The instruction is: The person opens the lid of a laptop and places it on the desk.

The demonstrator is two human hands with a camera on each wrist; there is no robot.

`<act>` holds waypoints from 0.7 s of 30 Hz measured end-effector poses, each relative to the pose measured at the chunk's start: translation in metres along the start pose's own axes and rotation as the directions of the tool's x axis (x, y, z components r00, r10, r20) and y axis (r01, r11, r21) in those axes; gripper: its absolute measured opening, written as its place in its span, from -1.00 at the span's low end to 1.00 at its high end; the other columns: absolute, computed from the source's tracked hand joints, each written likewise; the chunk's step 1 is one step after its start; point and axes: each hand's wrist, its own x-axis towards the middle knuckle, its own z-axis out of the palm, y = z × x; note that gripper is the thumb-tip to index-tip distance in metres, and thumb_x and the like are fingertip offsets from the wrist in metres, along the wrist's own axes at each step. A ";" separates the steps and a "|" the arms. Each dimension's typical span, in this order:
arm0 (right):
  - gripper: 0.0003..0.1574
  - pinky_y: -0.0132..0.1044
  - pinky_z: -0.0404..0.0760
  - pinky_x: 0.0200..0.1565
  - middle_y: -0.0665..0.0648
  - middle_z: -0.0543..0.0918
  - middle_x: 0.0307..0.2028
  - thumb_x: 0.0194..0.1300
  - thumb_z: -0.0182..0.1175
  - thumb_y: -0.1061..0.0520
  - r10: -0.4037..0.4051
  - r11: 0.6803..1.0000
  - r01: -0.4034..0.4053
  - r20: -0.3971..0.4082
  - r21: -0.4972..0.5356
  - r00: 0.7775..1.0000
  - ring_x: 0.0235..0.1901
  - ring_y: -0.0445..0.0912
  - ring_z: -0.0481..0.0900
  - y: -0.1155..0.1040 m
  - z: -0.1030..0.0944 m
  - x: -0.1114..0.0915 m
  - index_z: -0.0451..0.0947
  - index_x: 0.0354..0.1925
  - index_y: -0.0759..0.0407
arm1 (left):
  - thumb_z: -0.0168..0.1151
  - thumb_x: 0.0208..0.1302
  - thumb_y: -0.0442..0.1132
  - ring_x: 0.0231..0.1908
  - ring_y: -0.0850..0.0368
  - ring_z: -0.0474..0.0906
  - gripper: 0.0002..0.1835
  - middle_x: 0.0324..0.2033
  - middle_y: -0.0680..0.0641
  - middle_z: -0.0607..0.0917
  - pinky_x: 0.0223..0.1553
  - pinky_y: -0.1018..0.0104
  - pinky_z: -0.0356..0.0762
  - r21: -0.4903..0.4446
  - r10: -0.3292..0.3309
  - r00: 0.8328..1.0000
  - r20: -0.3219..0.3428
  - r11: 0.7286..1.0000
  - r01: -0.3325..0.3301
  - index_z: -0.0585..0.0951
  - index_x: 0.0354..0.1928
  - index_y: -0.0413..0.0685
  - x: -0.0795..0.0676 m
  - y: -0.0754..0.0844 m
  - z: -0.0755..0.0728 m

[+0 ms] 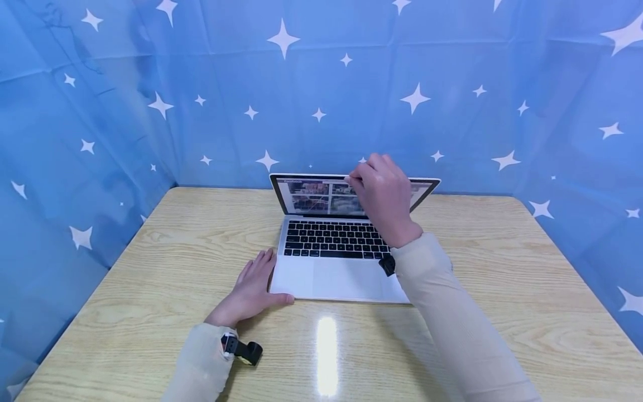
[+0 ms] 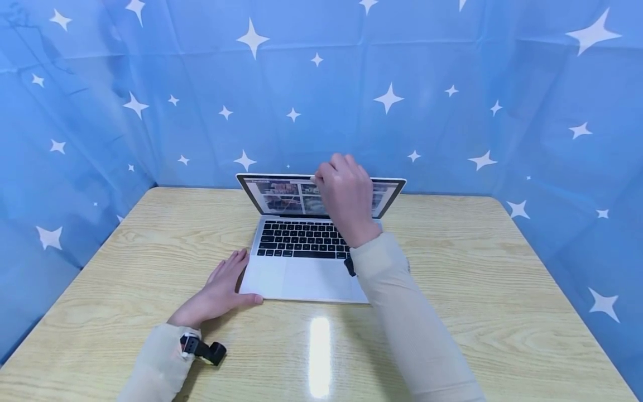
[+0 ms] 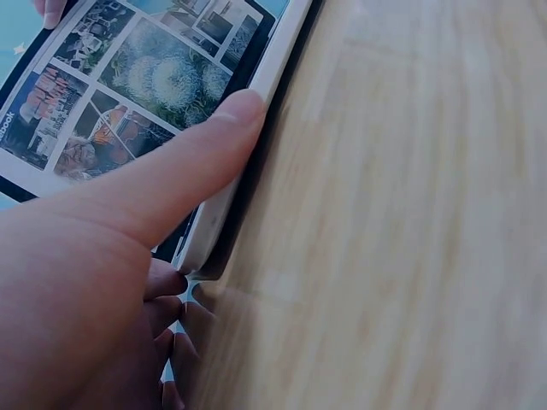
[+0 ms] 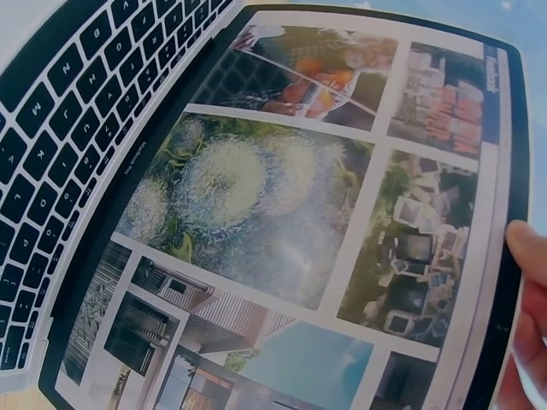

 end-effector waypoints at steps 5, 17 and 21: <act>-0.80 -0.28 0.37 -0.56 0.04 0.39 -0.62 0.09 0.27 0.09 -0.008 1.000 0.008 -0.027 -0.017 1.000 -0.57 -0.07 0.32 0.002 0.005 0.002 0.62 -0.52 0.22 | 0.16 -0.21 0.44 0.33 -0.06 -0.29 0.22 0.35 -0.18 -0.08 0.27 0.00 -0.36 -0.004 -0.010 1.000 0.007 1.000 0.010 -0.03 0.35 -0.23 0.000 0.000 -0.001; -0.70 -0.23 0.42 -0.52 0.09 0.43 -0.59 0.18 0.16 0.05 -0.019 0.997 0.014 -0.069 -0.072 0.997 -0.52 -0.03 0.37 0.009 0.018 0.007 0.63 -0.49 0.25 | 0.18 -0.20 0.42 0.33 -0.04 -0.29 0.20 0.35 -0.16 -0.08 0.27 0.03 -0.36 -0.014 -0.021 1.000 -0.002 1.000 0.021 -0.02 0.35 -0.22 0.000 -0.001 0.000; -0.70 -0.21 0.43 -0.51 0.10 0.44 -0.58 0.18 0.16 0.05 -0.007 0.997 0.001 -0.078 -0.078 0.997 -0.51 -0.02 0.37 0.012 0.021 0.009 0.63 -0.48 0.25 | 0.16 -0.20 0.43 0.33 -0.02 -0.30 0.21 0.35 -0.15 -0.09 0.27 0.04 -0.38 -0.011 -0.028 1.000 0.010 1.000 0.029 -0.03 0.35 -0.20 0.001 -0.001 0.001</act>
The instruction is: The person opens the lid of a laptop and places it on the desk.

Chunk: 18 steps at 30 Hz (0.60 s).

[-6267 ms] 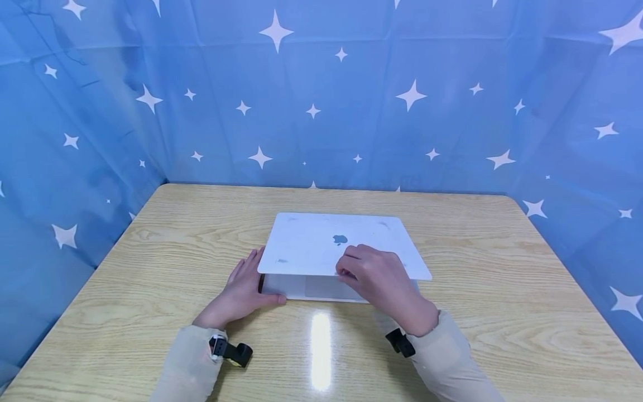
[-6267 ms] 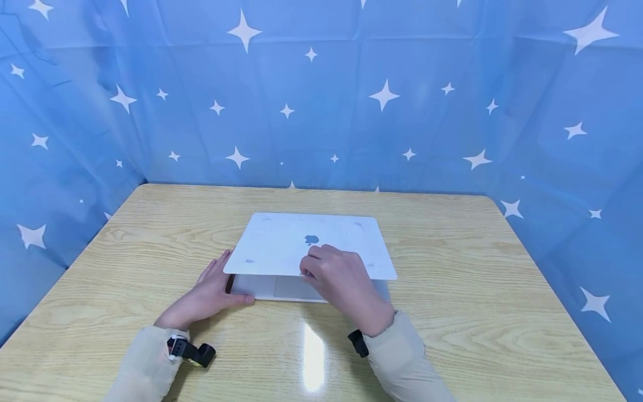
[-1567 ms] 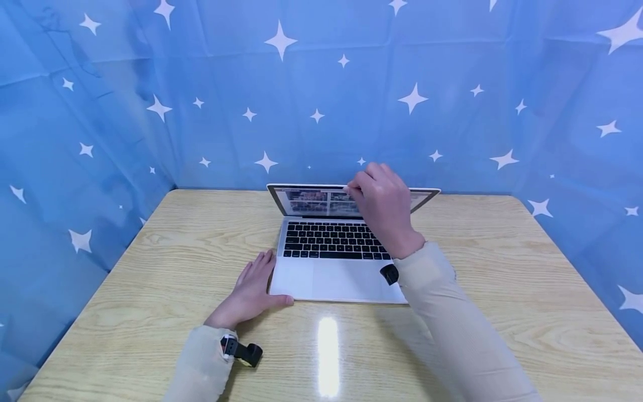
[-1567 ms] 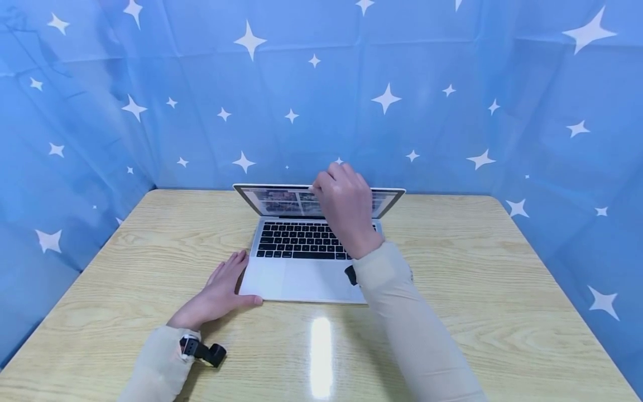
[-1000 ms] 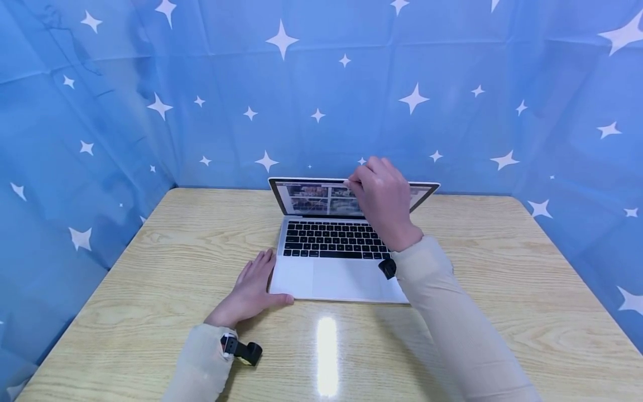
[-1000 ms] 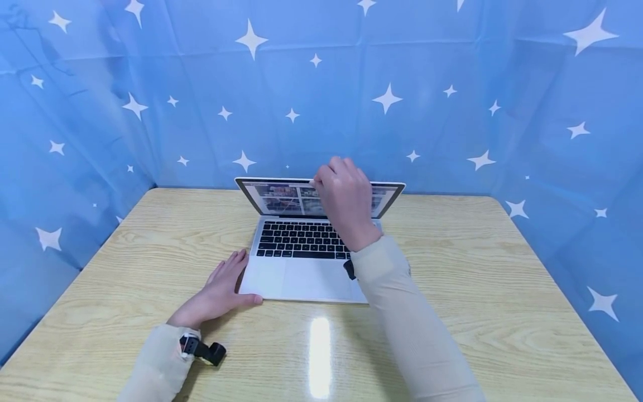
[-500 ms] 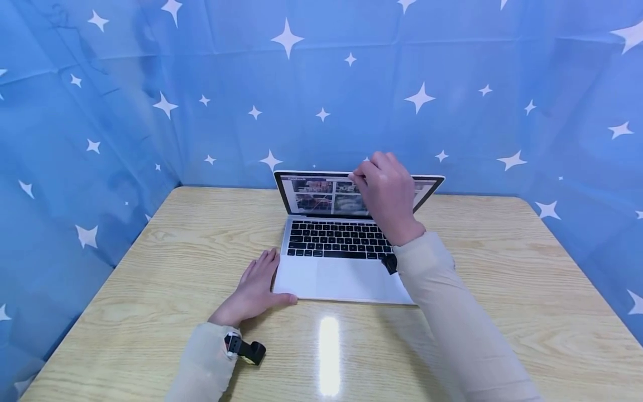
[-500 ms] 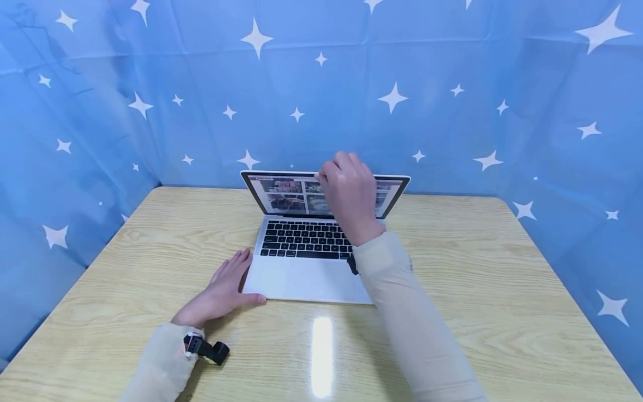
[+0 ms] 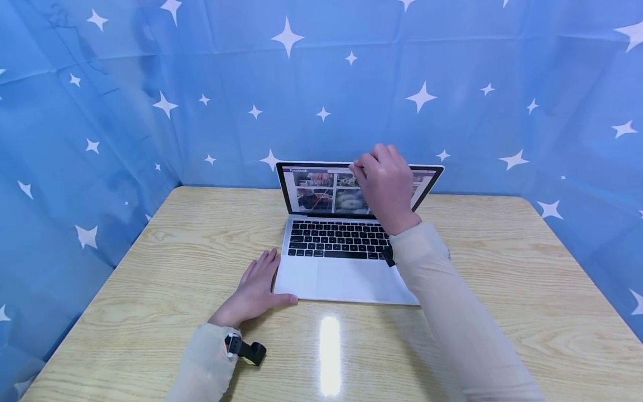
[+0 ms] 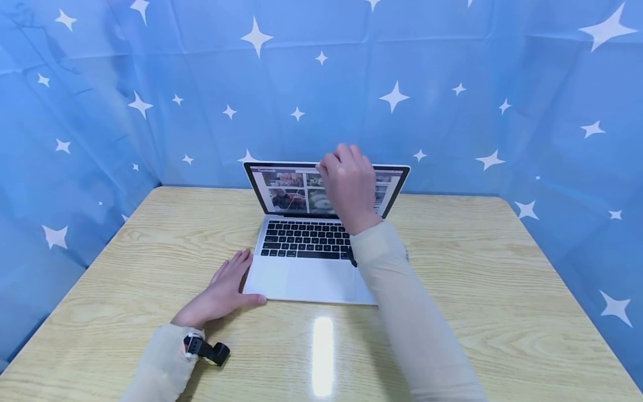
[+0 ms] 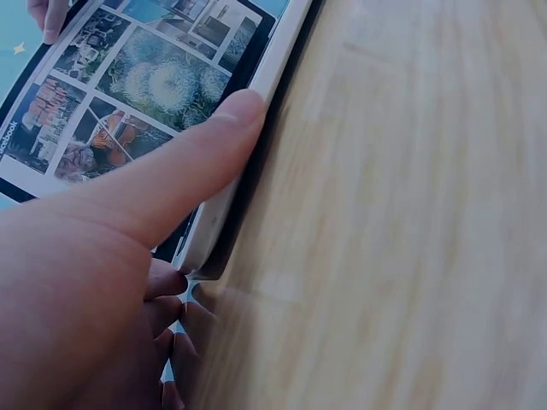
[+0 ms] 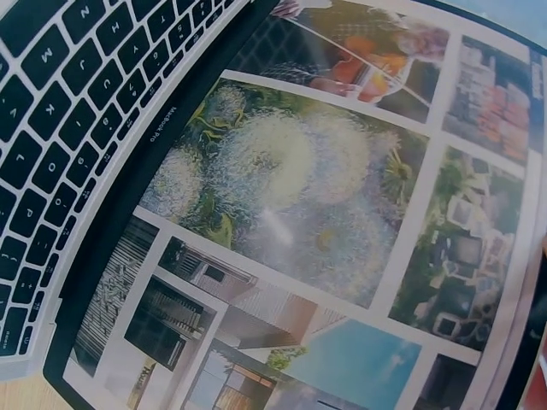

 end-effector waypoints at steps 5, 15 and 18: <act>-0.71 -0.20 0.43 -0.51 0.10 0.44 -0.57 0.19 0.15 0.05 0.011 1.000 -0.011 -0.006 0.000 1.000 -0.50 -0.01 0.37 0.003 0.004 0.001 0.63 -0.48 0.24 | 0.14 -0.20 0.45 0.33 -0.01 -0.31 0.21 0.36 -0.14 -0.10 0.27 0.04 -0.38 0.007 0.002 1.000 0.002 1.000 -0.002 -0.05 0.36 -0.20 0.000 0.000 0.001; -0.72 -0.19 0.42 -0.49 0.11 0.46 -0.54 0.20 0.15 0.05 0.021 1.000 -0.021 -0.009 0.002 1.000 -0.46 0.00 0.38 0.006 0.013 0.005 0.62 -0.46 0.22 | 0.13 -0.21 0.46 0.33 -0.02 -0.30 0.22 0.36 -0.15 -0.10 0.27 0.03 -0.36 0.019 -0.005 1.000 0.001 1.000 0.005 -0.04 0.35 -0.21 0.001 0.000 0.000; -0.74 -0.18 0.42 -0.47 0.12 0.47 -0.51 0.19 0.15 0.06 0.029 1.000 -0.029 -0.007 -0.003 1.000 -0.43 0.01 0.39 0.007 0.016 0.005 0.63 -0.44 0.23 | 0.15 -0.21 0.44 0.33 -0.03 -0.29 0.22 0.35 -0.15 -0.09 0.27 0.03 -0.35 0.011 0.000 1.000 -0.003 1.000 0.000 -0.03 0.35 -0.21 0.000 0.000 0.000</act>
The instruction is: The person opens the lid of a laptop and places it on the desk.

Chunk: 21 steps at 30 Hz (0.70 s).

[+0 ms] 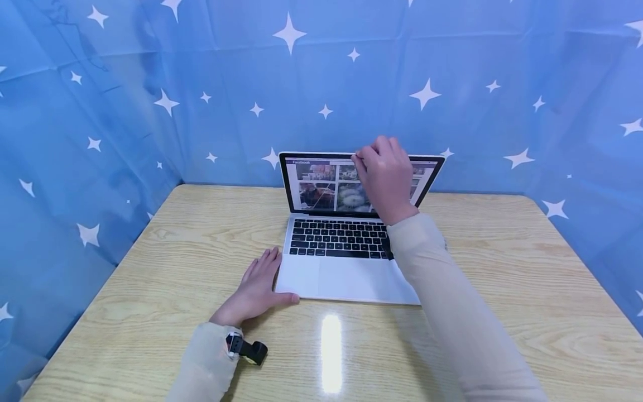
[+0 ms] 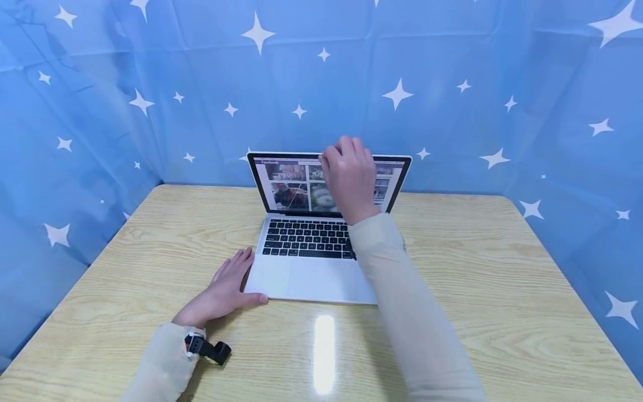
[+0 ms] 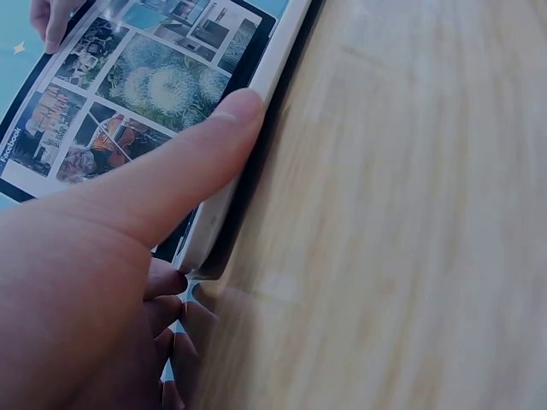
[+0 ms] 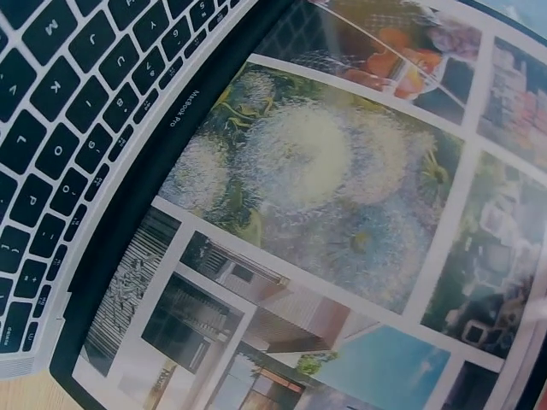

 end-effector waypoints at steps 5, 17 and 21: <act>-0.70 -0.17 0.42 -0.44 0.12 0.47 -0.50 0.22 0.12 0.04 0.006 1.000 -0.006 -0.014 0.004 1.000 -0.40 0.02 0.40 0.000 0.004 -0.001 0.62 -0.43 0.24 | 0.14 -0.20 0.44 0.33 -0.02 -0.30 0.22 0.36 -0.15 -0.10 0.28 0.03 -0.35 0.002 0.009 1.000 -0.001 1.000 -0.009 -0.04 0.35 -0.22 0.000 0.000 0.001; -0.67 -0.15 0.38 -0.41 0.14 0.41 -0.49 0.28 0.02 0.02 0.021 1.000 -0.021 -0.021 -0.014 1.000 -0.38 0.06 0.37 0.002 0.016 -0.001 0.55 -0.42 0.22 | 0.12 -0.21 0.47 0.33 0.00 -0.32 0.23 0.36 -0.13 -0.12 0.28 0.05 -0.36 0.004 -0.004 1.000 0.008 1.000 0.004 -0.05 0.36 -0.20 0.002 -0.002 0.001; -0.73 -0.13 0.37 -0.39 0.16 0.39 -0.46 0.32 -0.03 0.07 0.017 0.998 -0.018 -0.016 -0.053 1.000 -0.37 0.07 0.36 0.004 0.022 -0.002 0.46 -0.40 0.22 | 0.12 -0.21 0.47 0.33 -0.01 -0.31 0.22 0.36 -0.13 -0.11 0.28 0.05 -0.36 0.001 -0.002 1.000 0.005 1.000 0.002 -0.05 0.36 -0.19 0.002 -0.001 0.002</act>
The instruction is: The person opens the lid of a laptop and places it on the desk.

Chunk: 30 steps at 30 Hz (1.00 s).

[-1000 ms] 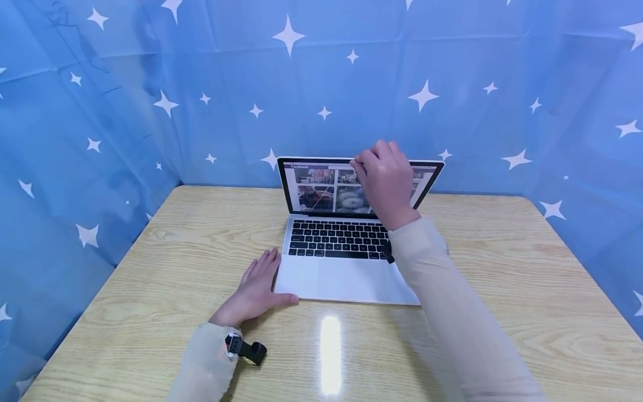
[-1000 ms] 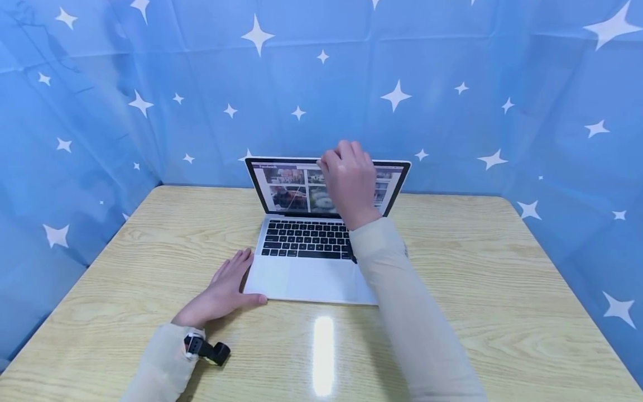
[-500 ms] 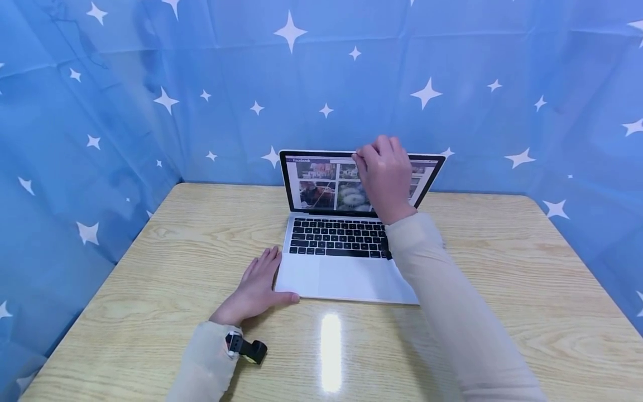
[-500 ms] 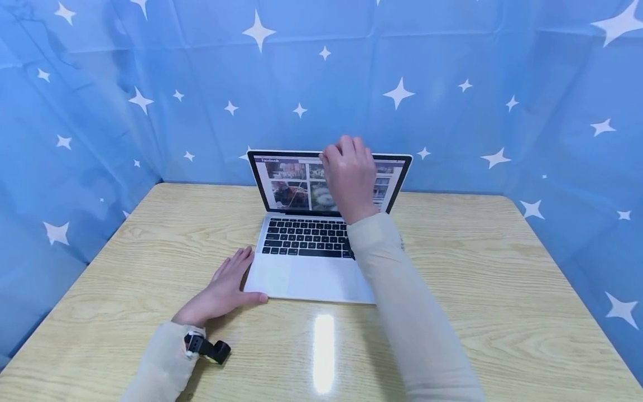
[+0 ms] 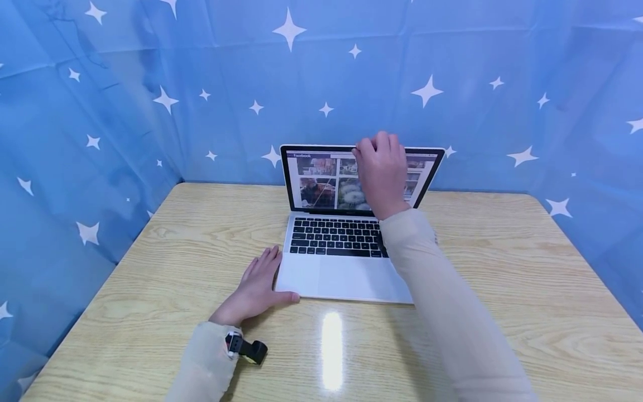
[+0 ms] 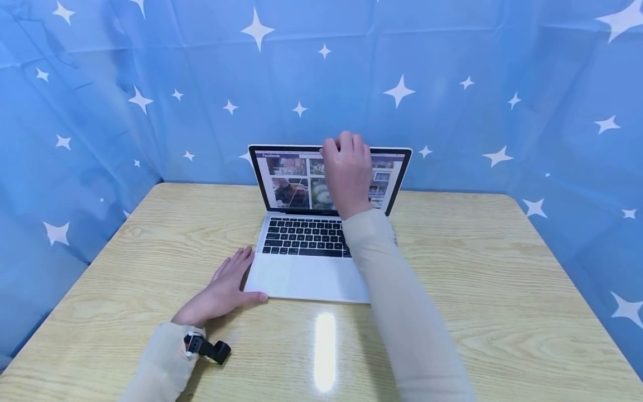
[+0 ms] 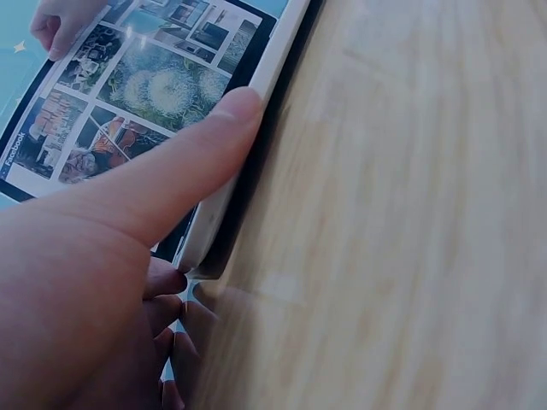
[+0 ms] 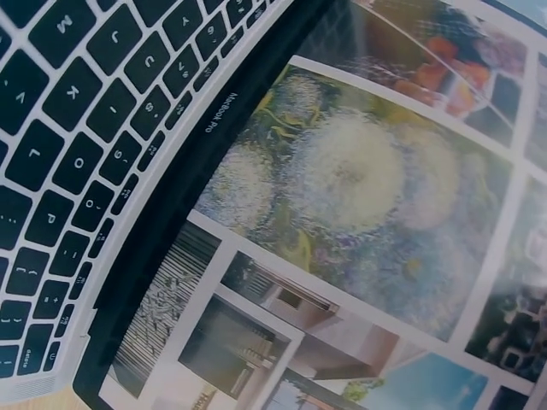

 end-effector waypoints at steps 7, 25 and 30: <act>-0.79 -0.11 0.40 -0.33 0.20 0.41 -0.40 0.35 -0.16 0.23 -0.006 0.998 0.005 -0.016 -0.059 1.000 -0.35 0.09 0.35 0.002 0.006 -0.002 0.40 -0.36 0.24 | 0.12 -0.19 0.46 0.33 0.01 -0.33 0.21 0.36 -0.13 -0.12 0.28 0.07 -0.39 -0.006 0.005 1.000 0.004 1.000 -0.005 -0.05 0.36 -0.19 -0.001 0.002 -0.001; -0.58 -0.08 0.35 0.02 0.30 0.38 -0.11 0.12 -0.03 0.26 -0.102 0.984 0.117 0.115 -0.137 0.988 -0.07 0.18 0.29 0.004 0.009 -0.010 0.37 0.00 0.32 | 0.17 -0.17 0.41 0.33 -0.02 -0.31 0.19 0.36 -0.15 -0.12 0.27 0.05 -0.40 -0.032 0.019 1.000 -0.010 0.999 -0.019 -0.04 0.35 -0.22 -0.003 0.001 -0.003; -0.51 -0.05 0.31 0.06 0.32 0.37 -0.09 0.14 -0.06 0.27 -0.142 0.976 0.162 0.140 -0.146 0.980 -0.06 0.19 0.29 0.005 0.009 -0.011 0.33 0.08 0.33 | 0.17 -0.16 0.40 0.33 -0.03 -0.30 0.18 0.35 -0.16 -0.11 0.27 0.03 -0.39 -0.028 0.030 0.999 -0.016 0.999 -0.031 -0.04 0.35 -0.23 -0.004 -0.001 -0.003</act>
